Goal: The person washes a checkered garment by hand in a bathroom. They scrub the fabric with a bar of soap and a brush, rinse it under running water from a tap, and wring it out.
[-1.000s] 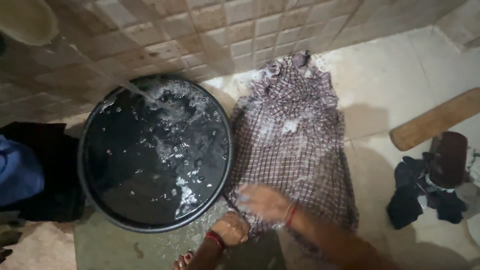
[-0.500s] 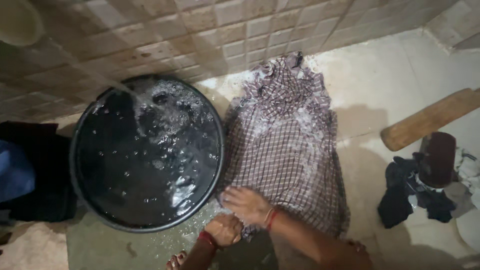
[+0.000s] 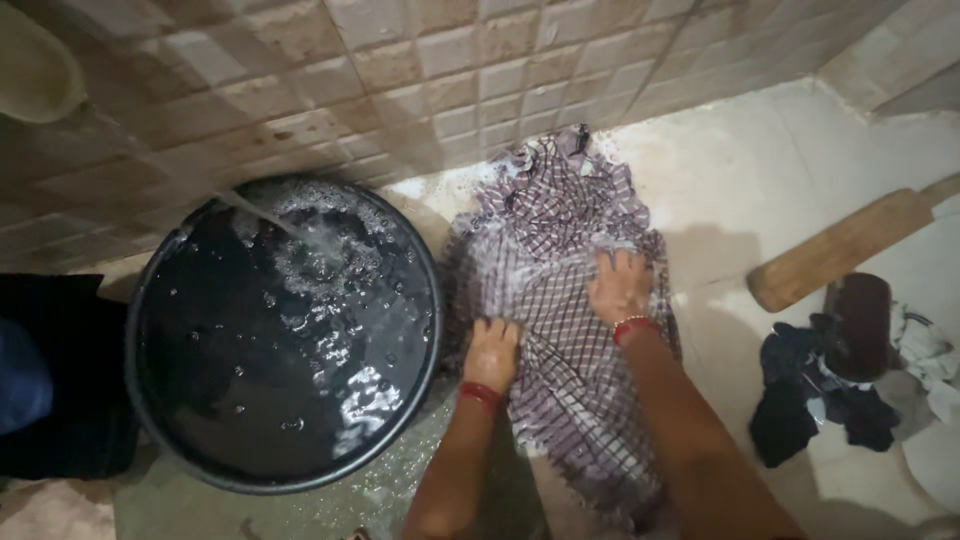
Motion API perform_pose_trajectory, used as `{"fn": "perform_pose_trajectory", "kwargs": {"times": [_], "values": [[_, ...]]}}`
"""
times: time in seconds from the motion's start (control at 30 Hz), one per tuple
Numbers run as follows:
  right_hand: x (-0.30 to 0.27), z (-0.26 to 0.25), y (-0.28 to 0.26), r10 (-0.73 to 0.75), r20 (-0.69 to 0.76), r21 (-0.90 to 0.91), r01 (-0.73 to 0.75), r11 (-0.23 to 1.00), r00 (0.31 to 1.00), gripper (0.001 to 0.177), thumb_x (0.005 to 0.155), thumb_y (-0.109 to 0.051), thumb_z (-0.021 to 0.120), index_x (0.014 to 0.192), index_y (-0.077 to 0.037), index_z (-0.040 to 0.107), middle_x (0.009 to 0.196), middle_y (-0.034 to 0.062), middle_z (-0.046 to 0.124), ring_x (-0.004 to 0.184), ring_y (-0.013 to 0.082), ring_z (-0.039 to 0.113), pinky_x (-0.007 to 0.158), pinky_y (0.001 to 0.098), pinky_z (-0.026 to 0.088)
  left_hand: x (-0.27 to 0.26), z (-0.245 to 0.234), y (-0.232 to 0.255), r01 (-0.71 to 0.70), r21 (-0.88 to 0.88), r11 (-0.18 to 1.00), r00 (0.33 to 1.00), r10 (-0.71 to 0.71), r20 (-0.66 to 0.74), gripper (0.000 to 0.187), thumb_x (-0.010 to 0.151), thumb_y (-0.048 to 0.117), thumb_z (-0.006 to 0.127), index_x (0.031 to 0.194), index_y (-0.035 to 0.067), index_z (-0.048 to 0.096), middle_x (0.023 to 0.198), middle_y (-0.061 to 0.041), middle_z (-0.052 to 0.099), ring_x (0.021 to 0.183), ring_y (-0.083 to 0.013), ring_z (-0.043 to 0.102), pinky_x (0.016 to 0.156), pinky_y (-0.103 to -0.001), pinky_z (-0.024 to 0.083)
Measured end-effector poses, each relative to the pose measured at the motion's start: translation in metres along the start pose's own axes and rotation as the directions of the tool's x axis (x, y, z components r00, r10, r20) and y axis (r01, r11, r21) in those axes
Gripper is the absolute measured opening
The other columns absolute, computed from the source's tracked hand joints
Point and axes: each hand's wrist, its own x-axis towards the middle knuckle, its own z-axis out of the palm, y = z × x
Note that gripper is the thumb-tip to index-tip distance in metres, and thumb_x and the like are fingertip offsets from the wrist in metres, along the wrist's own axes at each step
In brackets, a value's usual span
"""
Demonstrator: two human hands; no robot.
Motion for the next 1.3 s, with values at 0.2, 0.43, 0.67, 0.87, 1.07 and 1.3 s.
{"fn": "perform_pose_trajectory", "kwargs": {"times": [0.2,0.43,0.67,0.87,1.07,1.3], "values": [[-0.092,-0.008,0.035,-0.163,-0.065,0.061,0.167,0.984,0.984,0.045,0.074,-0.027,0.07,0.115,-0.009,0.066,0.114,0.0197,0.06,0.107,0.0415,0.056,0.094,0.0558,0.045,-0.12,0.032,0.036,-0.322,-0.1,0.942,0.939,0.331,0.095,0.052,0.083,0.039,0.069,0.132,0.022,0.065,0.138,-0.013,0.055,0.128,-0.0397,0.048,0.096,-0.062,0.042],[-0.124,0.018,0.055,-0.071,-0.08,0.149,0.082,0.985,0.994,0.038,0.074,-0.019,0.069,0.111,-0.009,0.067,0.111,0.0186,0.063,0.106,0.0397,0.06,0.096,0.053,0.048,-0.116,-0.008,0.044,-0.238,-0.031,0.971,0.971,0.238,-0.02,0.066,0.078,0.046,0.07,0.138,0.019,0.063,0.147,-0.018,0.049,0.136,-0.0433,0.04,0.103,-0.068,0.03],[-0.088,-0.018,-0.037,0.0,-0.252,0.548,0.142,0.824,0.968,0.04,0.072,-0.009,0.071,0.111,0.001,0.071,0.109,0.0222,0.069,0.101,0.0402,0.065,0.092,0.0476,0.053,-0.054,-0.026,0.009,-0.19,-0.194,0.962,0.974,0.21,0.089,0.036,0.088,0.028,0.067,0.117,0.007,0.068,0.129,-0.015,0.063,0.126,-0.0355,0.054,0.115,-0.05,0.038],[-0.142,-0.028,-0.151,-0.737,-0.16,0.301,0.744,0.597,0.656,0.027,0.081,-0.026,0.058,0.1,-0.018,0.075,0.112,0.0118,0.073,0.104,0.0312,0.069,0.091,0.0516,0.053,-0.165,-0.007,-0.033,-0.374,-0.298,0.878,0.921,0.389,-0.009,0.038,0.073,0.033,0.076,0.101,0.007,0.075,0.111,-0.017,0.066,0.106,-0.0387,0.06,0.09,-0.052,0.045],[0.016,-0.006,-0.032,-0.354,0.041,0.076,0.35,0.934,0.935,0.044,0.092,-0.016,0.053,0.136,-0.015,0.062,0.136,0.0191,0.061,0.119,0.0322,0.061,0.093,0.0481,0.052,-0.171,-0.002,-0.036,-0.353,-0.253,0.9,0.867,0.417,0.272,0.029,0.078,0.034,0.074,0.088,0.007,0.071,0.094,-0.014,0.063,0.098,-0.034,0.058,0.084,-0.051,0.044],[-0.088,-0.01,-0.133,-0.115,-0.138,0.381,0.16,0.91,0.984,0.026,0.1,-0.019,0.051,0.107,-0.004,0.071,0.096,0.0181,0.068,0.087,0.0349,0.065,0.075,0.0482,0.053,-0.164,-0.03,-0.03,-0.428,-0.261,0.865,0.894,0.448,0.017,0.024,0.072,0.034,0.073,0.078,0.011,0.067,0.088,-0.01,0.06,0.09,-0.0334,0.057,0.077,-0.049,0.044]]}}
